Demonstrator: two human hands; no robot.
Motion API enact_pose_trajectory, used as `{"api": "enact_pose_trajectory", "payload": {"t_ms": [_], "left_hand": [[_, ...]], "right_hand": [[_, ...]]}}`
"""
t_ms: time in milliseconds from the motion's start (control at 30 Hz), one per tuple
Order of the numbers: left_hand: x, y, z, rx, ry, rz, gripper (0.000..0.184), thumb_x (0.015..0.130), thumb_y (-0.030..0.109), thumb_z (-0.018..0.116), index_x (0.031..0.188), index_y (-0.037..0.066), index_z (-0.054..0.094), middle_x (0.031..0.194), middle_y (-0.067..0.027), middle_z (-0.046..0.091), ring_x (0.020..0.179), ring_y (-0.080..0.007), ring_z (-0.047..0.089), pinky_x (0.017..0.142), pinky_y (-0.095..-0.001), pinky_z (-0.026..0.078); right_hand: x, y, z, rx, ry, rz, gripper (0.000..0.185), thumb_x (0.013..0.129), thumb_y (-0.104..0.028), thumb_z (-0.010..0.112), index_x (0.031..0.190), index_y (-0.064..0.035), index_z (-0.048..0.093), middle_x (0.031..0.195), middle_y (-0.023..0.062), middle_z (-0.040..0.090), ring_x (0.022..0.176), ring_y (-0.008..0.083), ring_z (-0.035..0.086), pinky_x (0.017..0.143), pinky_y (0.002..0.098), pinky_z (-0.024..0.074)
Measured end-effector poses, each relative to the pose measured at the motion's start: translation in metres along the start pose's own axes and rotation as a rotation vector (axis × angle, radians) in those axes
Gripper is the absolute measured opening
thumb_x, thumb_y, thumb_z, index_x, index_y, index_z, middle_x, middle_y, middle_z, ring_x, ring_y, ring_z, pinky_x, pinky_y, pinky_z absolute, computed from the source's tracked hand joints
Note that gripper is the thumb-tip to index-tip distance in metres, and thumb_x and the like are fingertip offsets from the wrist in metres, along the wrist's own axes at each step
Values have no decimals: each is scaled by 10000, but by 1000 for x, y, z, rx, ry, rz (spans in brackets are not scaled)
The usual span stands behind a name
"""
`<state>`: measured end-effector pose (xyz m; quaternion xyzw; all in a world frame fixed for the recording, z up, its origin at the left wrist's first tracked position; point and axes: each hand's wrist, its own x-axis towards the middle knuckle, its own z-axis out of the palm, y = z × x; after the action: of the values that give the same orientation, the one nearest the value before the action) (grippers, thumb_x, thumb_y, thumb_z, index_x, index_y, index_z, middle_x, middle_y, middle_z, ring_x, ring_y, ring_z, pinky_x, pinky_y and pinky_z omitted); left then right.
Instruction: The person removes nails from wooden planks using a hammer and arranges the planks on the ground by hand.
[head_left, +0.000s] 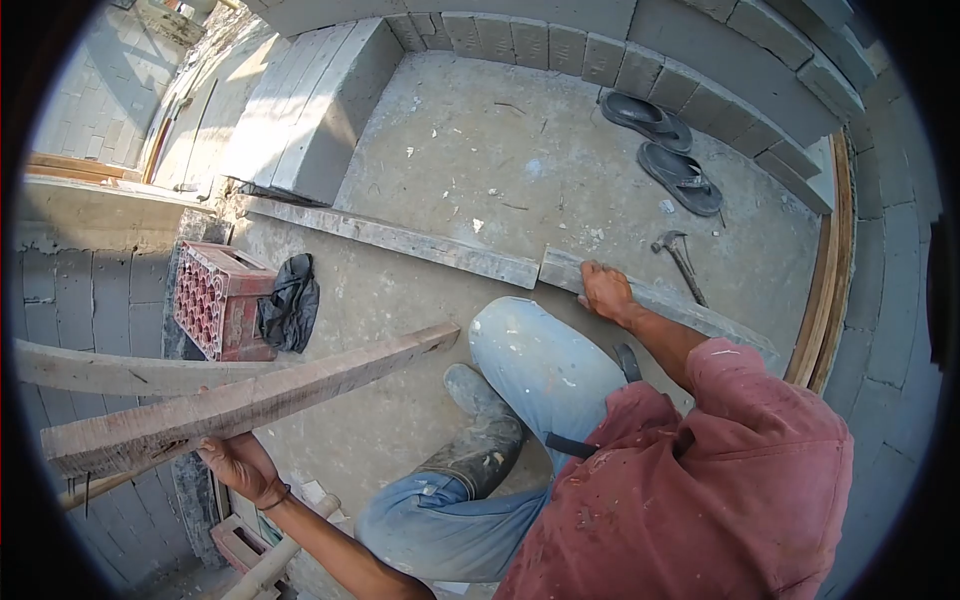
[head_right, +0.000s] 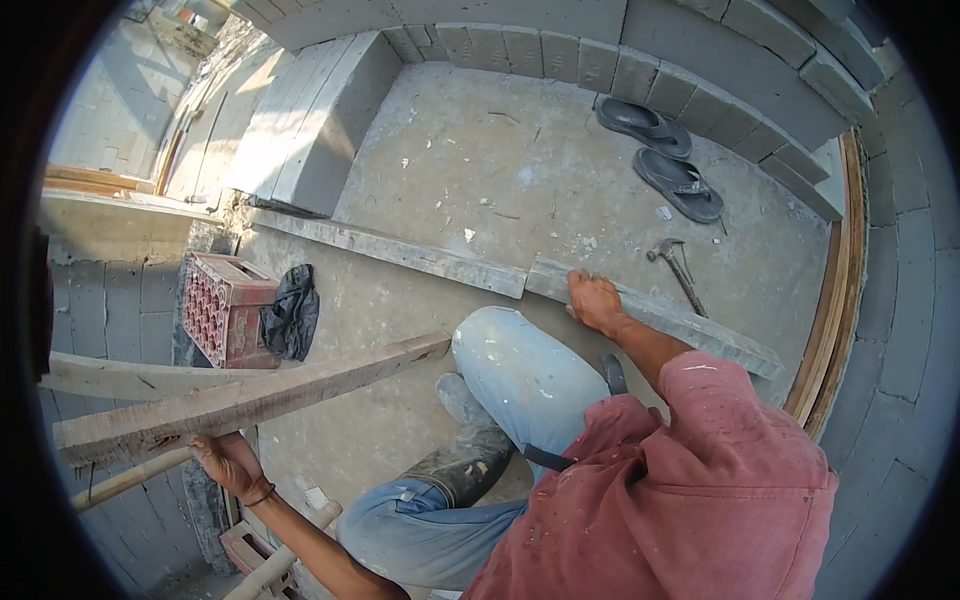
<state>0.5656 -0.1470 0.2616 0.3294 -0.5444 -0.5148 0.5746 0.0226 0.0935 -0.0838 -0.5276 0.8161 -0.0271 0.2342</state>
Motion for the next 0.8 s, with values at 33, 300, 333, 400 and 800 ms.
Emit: {"api": "enact_pose_trajectory", "payload": {"t_ms": [33, 300, 333, 400, 800], "left_hand": [[0, 1, 1, -7, -22, 0, 713, 1112, 340, 588, 1689, 86, 254, 1705, -233, 351, 1553, -379, 394, 1309, -579, 281], [16, -8, 10, 4, -35, 49, 605, 1125, 264, 580, 1630, 42, 331, 1693, -208, 382, 1544, -313, 403, 1306, -522, 281], [18, -7, 16, 33, -23, 68, 587, 1124, 240, 584, 1624, 52, 340, 1669, -194, 424, 1515, -302, 441, 1297, -512, 300], [27, -14, 6, 7, -55, 82, 586, 1121, 227, 593, 1625, 59, 344, 1637, -172, 463, 1481, -286, 470, 1283, -501, 321], [46, -28, 77, -75, -240, 34, 634, 1105, 222, 627, 1647, 89, 327, 1568, -118, 530, 1456, -306, 496, 1262, -511, 342]], "right_hand": [[0, 1, -1, -3, 7, -4, 559, 836, -258, 862, 1210, 15, 549, 1202, 239, 683, 1092, 450, 712, 952, 515, 576], [-9, -10, 7, 16, -44, -26, 577, 812, -242, 876, 1227, 8, 562, 1208, 244, 682, 1107, 446, 710, 959, 522, 574], [-8, -10, 10, 18, -34, -23, 577, 812, -242, 876, 1227, 8, 562, 1208, 244, 682, 1107, 446, 710, 959, 522, 574], [-7, -10, 12, 27, -43, -15, 576, 820, -241, 868, 1241, 5, 562, 1225, 240, 680, 1120, 444, 706, 965, 526, 570], [0, -8, 25, 132, -386, 184, 1301, 813, -562, 863, 1720, -52, 82, 1765, 322, 54, 1629, 535, 48, 1204, 824, 135]]}}
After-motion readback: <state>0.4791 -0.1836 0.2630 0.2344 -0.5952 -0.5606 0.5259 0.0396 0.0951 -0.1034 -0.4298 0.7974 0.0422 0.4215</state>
